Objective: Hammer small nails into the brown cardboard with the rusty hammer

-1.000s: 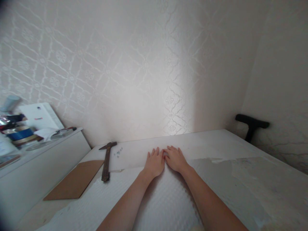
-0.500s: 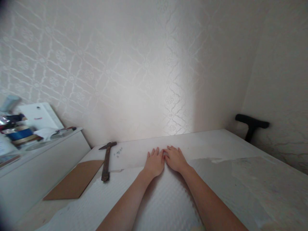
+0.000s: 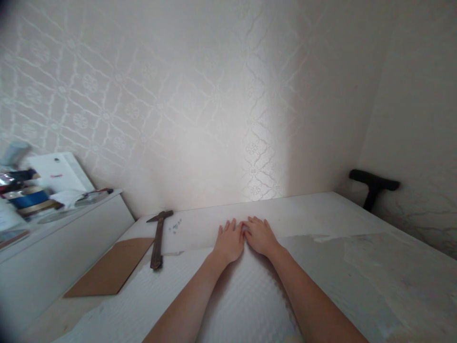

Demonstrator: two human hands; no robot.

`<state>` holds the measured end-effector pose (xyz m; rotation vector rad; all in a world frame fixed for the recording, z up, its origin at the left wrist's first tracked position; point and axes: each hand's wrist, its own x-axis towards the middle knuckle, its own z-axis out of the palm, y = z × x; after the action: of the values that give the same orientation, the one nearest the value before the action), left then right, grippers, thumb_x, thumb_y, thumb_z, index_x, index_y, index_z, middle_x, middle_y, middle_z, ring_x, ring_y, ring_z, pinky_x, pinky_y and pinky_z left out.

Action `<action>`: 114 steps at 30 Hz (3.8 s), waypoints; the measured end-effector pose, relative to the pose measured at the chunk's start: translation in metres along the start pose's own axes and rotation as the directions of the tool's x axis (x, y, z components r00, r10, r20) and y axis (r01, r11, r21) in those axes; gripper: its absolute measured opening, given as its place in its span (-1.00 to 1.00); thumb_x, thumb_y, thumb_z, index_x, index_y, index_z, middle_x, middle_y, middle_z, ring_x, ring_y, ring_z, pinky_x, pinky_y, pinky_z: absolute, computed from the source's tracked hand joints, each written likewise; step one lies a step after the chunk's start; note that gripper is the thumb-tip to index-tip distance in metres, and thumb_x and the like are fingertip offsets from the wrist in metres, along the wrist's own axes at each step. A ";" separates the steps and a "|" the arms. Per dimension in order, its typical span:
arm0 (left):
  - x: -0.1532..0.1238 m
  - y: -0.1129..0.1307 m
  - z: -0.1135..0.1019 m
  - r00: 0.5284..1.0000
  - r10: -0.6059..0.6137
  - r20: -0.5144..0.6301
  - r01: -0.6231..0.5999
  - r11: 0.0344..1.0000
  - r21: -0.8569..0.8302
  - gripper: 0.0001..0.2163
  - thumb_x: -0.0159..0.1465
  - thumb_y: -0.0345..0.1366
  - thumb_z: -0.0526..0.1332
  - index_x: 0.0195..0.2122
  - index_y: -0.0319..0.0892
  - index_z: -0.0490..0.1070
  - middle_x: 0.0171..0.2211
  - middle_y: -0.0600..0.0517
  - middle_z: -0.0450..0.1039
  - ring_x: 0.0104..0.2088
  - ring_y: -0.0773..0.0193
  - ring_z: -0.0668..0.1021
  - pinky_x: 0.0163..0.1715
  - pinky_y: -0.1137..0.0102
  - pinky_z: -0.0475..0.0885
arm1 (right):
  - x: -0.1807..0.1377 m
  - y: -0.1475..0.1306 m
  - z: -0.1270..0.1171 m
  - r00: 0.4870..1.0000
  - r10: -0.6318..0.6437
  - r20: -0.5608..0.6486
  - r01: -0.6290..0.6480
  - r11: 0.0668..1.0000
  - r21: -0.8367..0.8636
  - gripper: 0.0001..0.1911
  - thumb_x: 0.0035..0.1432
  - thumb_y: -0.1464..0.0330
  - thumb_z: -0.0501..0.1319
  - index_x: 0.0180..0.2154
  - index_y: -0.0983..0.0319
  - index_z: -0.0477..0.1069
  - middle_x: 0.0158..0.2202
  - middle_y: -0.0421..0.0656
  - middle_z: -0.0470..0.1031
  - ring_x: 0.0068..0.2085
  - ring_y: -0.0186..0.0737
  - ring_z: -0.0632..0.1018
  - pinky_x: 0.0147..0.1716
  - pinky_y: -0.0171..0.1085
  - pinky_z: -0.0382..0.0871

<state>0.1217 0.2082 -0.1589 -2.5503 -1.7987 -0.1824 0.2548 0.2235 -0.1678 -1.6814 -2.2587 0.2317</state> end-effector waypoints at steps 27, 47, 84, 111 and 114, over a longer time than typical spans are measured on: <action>0.000 0.001 -0.002 1.000 -0.004 0.025 0.003 1.000 0.012 -0.53 0.38 -0.23 -0.18 0.28 -0.23 0.08 0.30 -0.22 0.04 0.29 -0.06 0.13 0.21 -0.02 0.07 | 0.001 0.001 0.001 1.000 -0.003 -0.004 0.003 1.000 0.005 -0.54 0.23 0.39 0.00 0.15 0.23 0.32 0.24 0.07 0.24 0.25 0.03 0.23 0.19 0.12 0.01; 0.000 0.001 -0.003 1.000 -0.004 0.015 0.004 1.000 -0.003 -0.53 0.38 -0.24 -0.17 0.28 -0.24 0.09 0.30 -0.23 0.05 0.29 -0.08 0.13 0.21 -0.03 0.07 | 0.000 0.000 0.000 1.000 -0.008 -0.005 0.008 1.000 -0.004 -0.54 0.23 0.39 0.00 0.15 0.26 0.32 0.24 0.09 0.23 0.26 0.03 0.22 0.18 0.11 0.03; 0.000 0.000 -0.002 1.000 -0.002 0.016 0.002 1.000 -0.018 -0.54 0.39 -0.24 -0.16 0.28 -0.25 0.10 0.30 -0.24 0.05 0.29 -0.10 0.13 0.21 -0.05 0.07 | 0.001 0.001 0.002 1.000 -0.004 -0.007 0.004 1.000 0.001 -0.54 0.24 0.39 0.00 0.15 0.24 0.32 0.25 0.07 0.23 0.26 0.04 0.22 0.19 0.14 0.02; -0.001 0.001 -0.004 1.000 -0.004 0.020 0.004 1.000 0.005 -0.54 0.38 -0.24 -0.16 0.28 -0.23 0.10 0.30 -0.22 0.06 0.28 -0.08 0.14 0.21 -0.03 0.09 | 0.000 -0.001 0.000 1.000 -0.001 0.001 0.001 1.000 0.008 -0.53 0.24 0.38 -0.01 0.16 0.26 0.30 0.26 0.09 0.21 0.26 0.04 0.21 0.19 0.13 0.00; -0.001 0.001 -0.003 1.000 -0.004 0.019 0.004 1.000 0.005 -0.54 0.38 -0.25 -0.16 0.28 -0.23 0.10 0.30 -0.22 0.06 0.29 -0.08 0.14 0.21 -0.03 0.08 | 0.000 0.000 0.001 1.000 0.000 -0.002 0.000 1.000 0.007 -0.54 0.24 0.38 -0.01 0.15 0.24 0.31 0.25 0.08 0.22 0.26 0.04 0.21 0.19 0.14 0.00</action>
<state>0.1218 0.2070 -0.1555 -2.5541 -1.8088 -0.1539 0.2546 0.2234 -0.1686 -1.6770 -2.2539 0.2371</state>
